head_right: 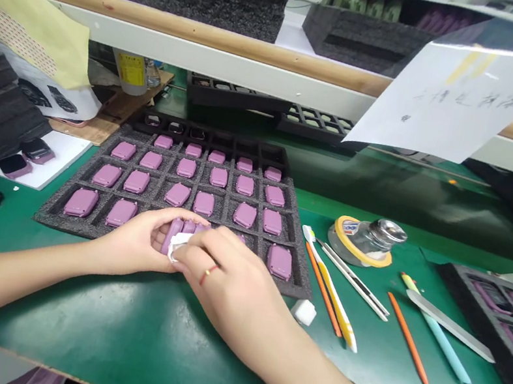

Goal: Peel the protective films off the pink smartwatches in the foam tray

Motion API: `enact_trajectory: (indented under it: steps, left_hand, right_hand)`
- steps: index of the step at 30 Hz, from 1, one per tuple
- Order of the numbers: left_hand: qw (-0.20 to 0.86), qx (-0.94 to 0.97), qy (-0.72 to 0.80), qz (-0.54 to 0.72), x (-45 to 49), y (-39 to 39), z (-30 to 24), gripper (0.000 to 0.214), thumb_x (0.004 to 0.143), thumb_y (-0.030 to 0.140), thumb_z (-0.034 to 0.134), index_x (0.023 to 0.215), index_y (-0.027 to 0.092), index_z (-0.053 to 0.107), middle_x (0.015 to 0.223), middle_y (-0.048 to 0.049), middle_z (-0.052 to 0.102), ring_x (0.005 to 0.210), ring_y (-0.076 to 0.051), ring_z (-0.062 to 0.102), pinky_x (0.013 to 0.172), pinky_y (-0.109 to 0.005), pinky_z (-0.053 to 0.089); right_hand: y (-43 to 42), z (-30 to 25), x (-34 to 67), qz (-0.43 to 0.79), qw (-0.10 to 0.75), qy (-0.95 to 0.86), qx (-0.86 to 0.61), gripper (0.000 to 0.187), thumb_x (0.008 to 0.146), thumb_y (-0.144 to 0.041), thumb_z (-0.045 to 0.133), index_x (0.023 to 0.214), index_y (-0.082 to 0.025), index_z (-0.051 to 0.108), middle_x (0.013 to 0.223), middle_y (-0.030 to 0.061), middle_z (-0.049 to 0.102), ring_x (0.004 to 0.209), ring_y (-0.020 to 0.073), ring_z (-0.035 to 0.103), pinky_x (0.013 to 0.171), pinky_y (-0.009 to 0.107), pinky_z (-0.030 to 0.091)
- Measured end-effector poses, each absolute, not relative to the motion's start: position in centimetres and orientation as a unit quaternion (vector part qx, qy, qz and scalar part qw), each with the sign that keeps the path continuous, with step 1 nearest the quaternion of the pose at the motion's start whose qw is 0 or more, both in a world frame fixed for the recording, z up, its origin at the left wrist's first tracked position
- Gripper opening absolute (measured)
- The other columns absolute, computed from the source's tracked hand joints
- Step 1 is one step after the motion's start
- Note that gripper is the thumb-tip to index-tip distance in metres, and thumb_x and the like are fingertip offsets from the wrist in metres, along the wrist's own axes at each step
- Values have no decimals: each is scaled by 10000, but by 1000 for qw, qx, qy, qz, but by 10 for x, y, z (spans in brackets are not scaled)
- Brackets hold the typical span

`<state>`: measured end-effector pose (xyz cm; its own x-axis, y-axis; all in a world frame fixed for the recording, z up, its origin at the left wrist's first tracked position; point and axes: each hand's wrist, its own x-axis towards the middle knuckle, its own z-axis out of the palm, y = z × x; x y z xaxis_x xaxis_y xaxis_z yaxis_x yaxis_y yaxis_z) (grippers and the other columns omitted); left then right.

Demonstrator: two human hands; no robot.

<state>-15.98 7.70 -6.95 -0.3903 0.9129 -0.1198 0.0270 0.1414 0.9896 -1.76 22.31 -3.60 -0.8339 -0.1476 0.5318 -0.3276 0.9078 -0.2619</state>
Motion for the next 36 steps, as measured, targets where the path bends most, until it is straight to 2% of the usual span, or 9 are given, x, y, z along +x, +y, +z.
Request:
enact_trajectory:
  steps: [4, 7, 11, 14, 18, 23, 28, 33, 36]
  left_hand:
    - [424, 359, 628, 544, -161, 76, -69, 574, 665, 274, 866, 1168, 198, 599, 1043, -31, 697, 937, -200, 682, 880, -340, 547]
    - [429, 363, 628, 538, -160, 76, -69, 545, 688, 314, 858, 1156, 206, 599, 1018, -32, 698, 927, -208, 686, 885, -365, 549]
    - [408, 368, 644, 533, -159, 78, -71, 566, 660, 302, 872, 1155, 218, 609, 1024, -30, 710, 928, -210, 681, 864, -357, 546]
    - [404, 359, 654, 529, -158, 80, -72, 577, 651, 326, 880, 1154, 219, 618, 991, -31, 722, 917, -220, 691, 851, -359, 546]
    - [385, 365, 670, 519, -157, 80, -72, 553, 652, 303, 873, 1145, 227, 633, 981, -21, 717, 905, -215, 687, 831, -350, 544]
    - [399, 355, 671, 514, -157, 79, -71, 587, 642, 368, 890, 1144, 223, 622, 961, -23, 729, 907, -232, 707, 844, -375, 560]
    - [393, 388, 658, 512, -158, 78, -68, 548, 695, 287, 847, 1183, 229, 604, 1096, -27, 713, 980, -208, 689, 890, -348, 552]
    - [426, 349, 646, 529, -158, 77, -67, 559, 705, 265, 826, 1199, 208, 571, 1055, -38, 713, 950, -217, 711, 921, -397, 562]
    - [444, 350, 629, 533, -158, 75, -65, 577, 701, 253, 830, 1212, 214, 566, 1097, -55, 712, 952, -236, 728, 930, -436, 570]
  right_hand:
    - [232, -42, -41, 244, 246, -926, 153, 51, 931, -134, 651, 940, -182, 634, 911, 67, 699, 851, 187, 652, 763, 337, 574]
    - [237, -44, -42, 232, 260, -926, 142, 76, 928, -124, 653, 962, -189, 636, 914, 65, 704, 826, 182, 644, 763, 347, 561]
    - [233, -41, -35, 200, 235, -941, 143, 94, 974, -145, 569, 952, -189, 650, 887, 75, 697, 818, 199, 641, 710, 343, 554]
    - [228, -40, -33, 169, 258, -944, 116, 117, 983, -150, 551, 936, -196, 648, 882, 68, 700, 796, 200, 631, 726, 357, 549]
    - [225, -42, -32, 165, 241, -949, 116, 152, 968, -88, 528, 929, -175, 646, 863, 70, 687, 784, 197, 619, 687, 333, 538]
    - [230, -41, -33, 175, 279, -940, 93, 97, 964, -121, 575, 916, -187, 627, 877, 59, 692, 798, 193, 637, 755, 354, 548]
    - [229, -39, -30, 201, 184, -955, 117, 118, 971, -138, 565, 909, -157, 664, 859, 79, 662, 799, 207, 634, 705, 345, 551]
    - [234, -42, -36, 172, 305, -933, 87, 75, 963, -142, 594, 925, -177, 648, 885, 71, 703, 820, 199, 664, 748, 340, 564]
    - [242, -32, -28, 183, 330, -925, 47, 75, 933, -139, 649, 925, -214, 654, 881, 42, 714, 813, 176, 687, 759, 303, 566]
